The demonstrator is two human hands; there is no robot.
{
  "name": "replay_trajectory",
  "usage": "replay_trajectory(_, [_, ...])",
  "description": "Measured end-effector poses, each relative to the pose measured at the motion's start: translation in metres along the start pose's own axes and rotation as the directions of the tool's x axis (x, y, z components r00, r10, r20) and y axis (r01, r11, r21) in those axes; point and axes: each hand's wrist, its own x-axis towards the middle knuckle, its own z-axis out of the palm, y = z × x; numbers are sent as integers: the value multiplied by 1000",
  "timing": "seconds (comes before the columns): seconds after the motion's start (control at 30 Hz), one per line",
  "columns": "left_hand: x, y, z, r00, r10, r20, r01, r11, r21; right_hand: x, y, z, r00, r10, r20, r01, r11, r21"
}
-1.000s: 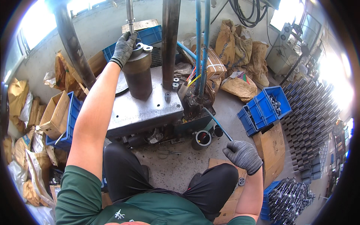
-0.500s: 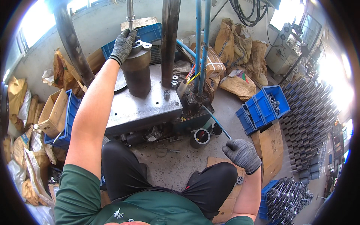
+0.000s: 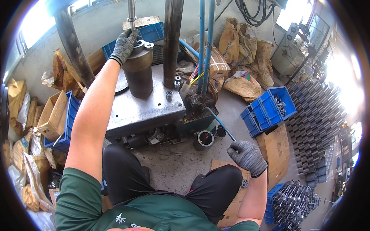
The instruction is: Operating a press machine to assemble metal gears and bearings onto shafts.
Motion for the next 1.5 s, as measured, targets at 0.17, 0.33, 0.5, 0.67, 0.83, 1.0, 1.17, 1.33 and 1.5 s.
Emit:
replay_trajectory(0.17, [-6,4,-4,1000,-25,-5,25,998,-62,19,-12,-13,951,-206,-231,202,979,-41])
replay_trajectory(0.33, [1,-6,-5,999,-17,37,25,974,-224,117,-34,-75,478,-417,-773,255,908,-333])
replay_trajectory(0.5, [4,-9,1,998,-36,59,53,953,-300,192,-13,-123,414,-410,-813,172,912,-372])
replay_trajectory(0.67, [1,-8,-6,999,-1,35,9,970,-244,179,-8,-111,499,-407,-765,193,913,-360])
replay_trajectory(0.83, [0,-3,-5,1000,1,22,5,970,-243,81,12,-60,866,-320,-385,256,944,-207])
replay_trajectory(1.0, [2,-5,-5,999,-7,51,19,972,-235,9,0,-2,941,-197,275,239,963,-126])
replay_trajectory(1.17, [1,-7,-3,999,9,39,1,968,-250,6,5,-2,972,-99,212,108,994,-31])
replay_trajectory(1.33, [1,-9,-2,999,24,37,-13,961,-275,19,1,-17,987,-143,72,140,989,48])
replay_trajectory(1.5, [0,-9,-8,999,-7,33,16,964,-266,24,-22,-28,991,-70,116,75,996,-45])
